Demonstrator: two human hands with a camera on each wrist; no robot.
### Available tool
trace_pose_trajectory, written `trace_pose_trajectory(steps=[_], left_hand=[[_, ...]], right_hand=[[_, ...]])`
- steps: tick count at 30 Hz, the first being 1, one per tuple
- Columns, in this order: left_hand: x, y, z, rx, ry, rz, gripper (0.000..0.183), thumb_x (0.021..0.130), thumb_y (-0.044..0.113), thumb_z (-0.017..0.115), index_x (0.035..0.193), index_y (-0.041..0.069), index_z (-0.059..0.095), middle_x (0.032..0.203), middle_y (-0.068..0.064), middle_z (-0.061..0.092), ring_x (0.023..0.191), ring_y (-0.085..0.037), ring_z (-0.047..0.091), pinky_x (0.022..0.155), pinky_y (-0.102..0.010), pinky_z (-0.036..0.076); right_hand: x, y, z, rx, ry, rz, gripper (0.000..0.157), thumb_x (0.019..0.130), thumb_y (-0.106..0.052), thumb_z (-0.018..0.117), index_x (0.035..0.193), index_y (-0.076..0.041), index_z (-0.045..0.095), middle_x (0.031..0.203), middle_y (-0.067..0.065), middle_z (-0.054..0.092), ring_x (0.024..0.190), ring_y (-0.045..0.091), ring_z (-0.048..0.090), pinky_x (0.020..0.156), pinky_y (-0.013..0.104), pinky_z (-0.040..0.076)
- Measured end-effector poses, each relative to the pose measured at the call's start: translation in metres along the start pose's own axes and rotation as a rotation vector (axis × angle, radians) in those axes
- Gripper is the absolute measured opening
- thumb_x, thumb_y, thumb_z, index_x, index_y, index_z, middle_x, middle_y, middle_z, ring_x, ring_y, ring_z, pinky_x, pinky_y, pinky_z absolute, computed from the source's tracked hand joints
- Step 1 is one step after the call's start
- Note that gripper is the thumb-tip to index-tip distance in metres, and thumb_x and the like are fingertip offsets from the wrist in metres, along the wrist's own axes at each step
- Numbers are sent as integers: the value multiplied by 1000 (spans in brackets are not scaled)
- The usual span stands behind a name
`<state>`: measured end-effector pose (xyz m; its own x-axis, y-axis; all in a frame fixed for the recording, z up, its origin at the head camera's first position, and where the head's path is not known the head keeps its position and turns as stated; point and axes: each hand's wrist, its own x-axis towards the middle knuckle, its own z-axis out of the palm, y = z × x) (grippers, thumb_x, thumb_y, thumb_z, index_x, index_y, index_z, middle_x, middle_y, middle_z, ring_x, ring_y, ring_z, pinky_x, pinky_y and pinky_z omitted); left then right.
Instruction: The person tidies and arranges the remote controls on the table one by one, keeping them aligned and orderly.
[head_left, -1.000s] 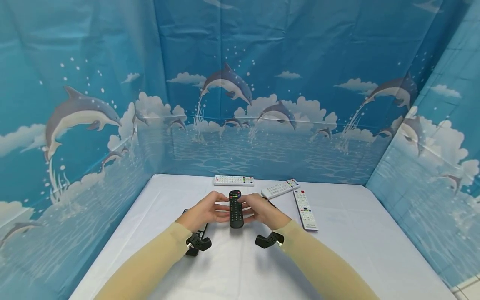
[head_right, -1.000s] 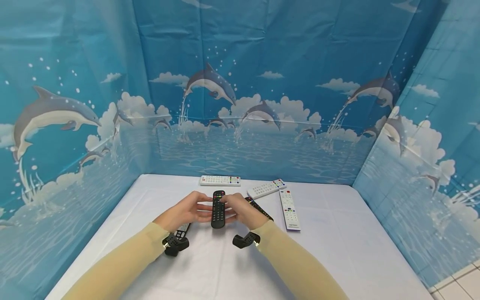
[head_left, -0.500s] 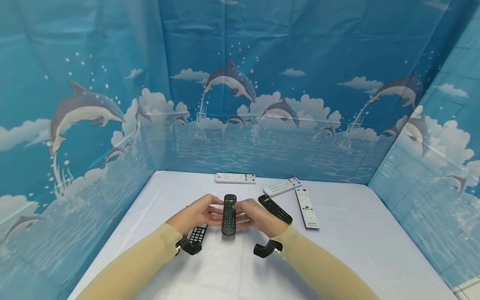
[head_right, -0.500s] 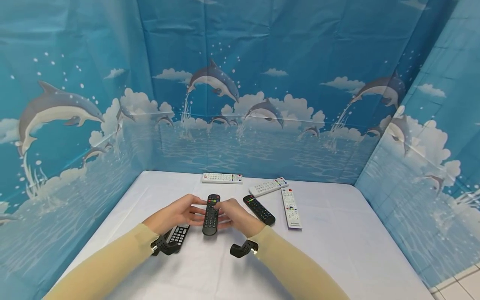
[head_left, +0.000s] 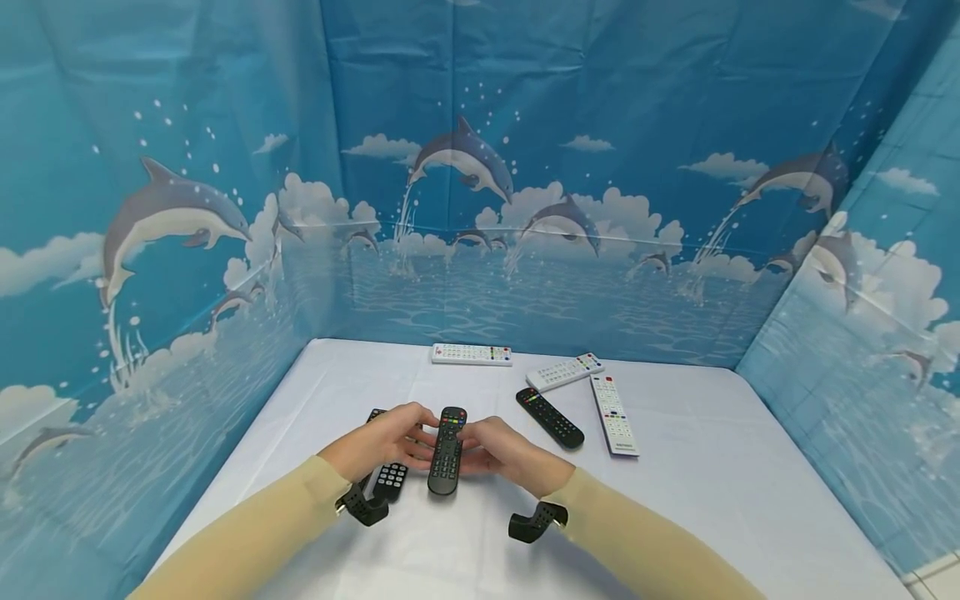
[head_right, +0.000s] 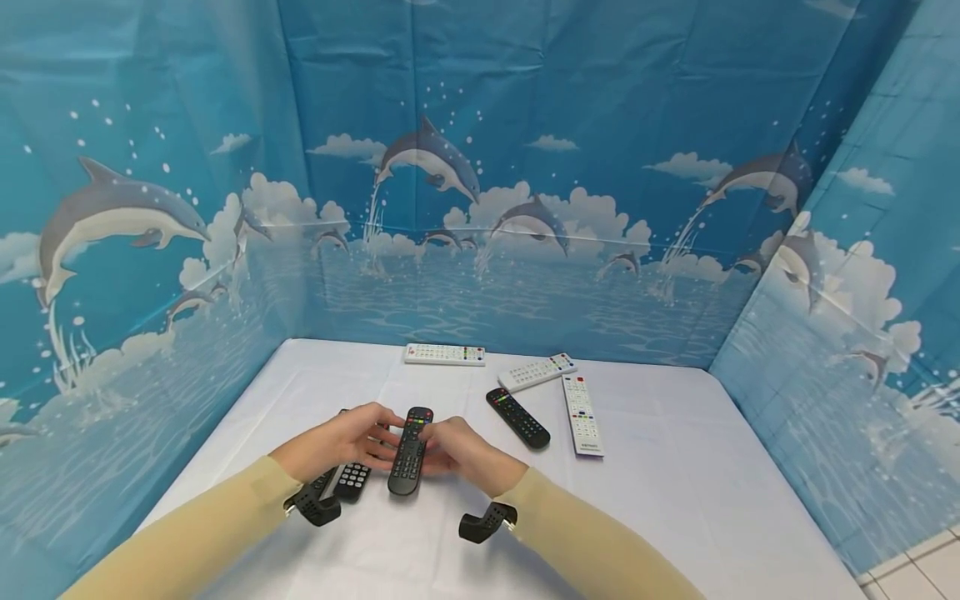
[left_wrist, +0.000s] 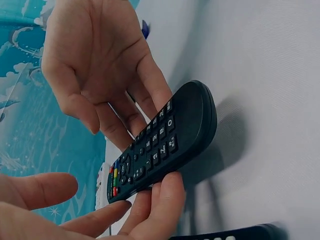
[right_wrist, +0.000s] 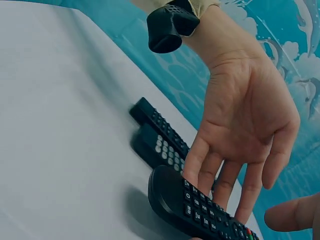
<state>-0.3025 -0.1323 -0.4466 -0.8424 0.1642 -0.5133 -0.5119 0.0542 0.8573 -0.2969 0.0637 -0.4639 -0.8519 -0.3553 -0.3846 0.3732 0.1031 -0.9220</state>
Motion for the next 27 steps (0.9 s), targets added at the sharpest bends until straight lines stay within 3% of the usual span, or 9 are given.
trace_pose_trajectory(steps=[7, 15, 27], left_hand=[[-6, -5, 1, 78, 0, -8, 50, 92, 16, 55, 134, -8, 47, 114, -32, 57, 96, -43, 62, 78, -53, 59], [-13, -9, -2, 97, -9, -10, 52, 92, 17, 55, 134, -12, 47, 112, -32, 57, 96, -42, 62, 78, -51, 59], [-22, -8, -6, 148, -22, 4, 52, 94, 20, 53, 135, -13, 47, 110, -33, 63, 97, -43, 66, 83, -54, 57]], right_hand=[[-9, 8, 3, 14, -48, -18, 34, 92, -6, 56, 120, 11, 65, 114, 26, 65, 93, 28, 70, 91, 43, 56], [-14, 13, 8, 30, -68, -3, 33, 92, -4, 55, 119, 13, 64, 112, 28, 65, 94, 29, 70, 86, 39, 59], [-21, 11, 9, -120, -73, 44, 36, 93, -6, 58, 123, 13, 58, 110, 26, 57, 84, 32, 72, 78, 37, 61]])
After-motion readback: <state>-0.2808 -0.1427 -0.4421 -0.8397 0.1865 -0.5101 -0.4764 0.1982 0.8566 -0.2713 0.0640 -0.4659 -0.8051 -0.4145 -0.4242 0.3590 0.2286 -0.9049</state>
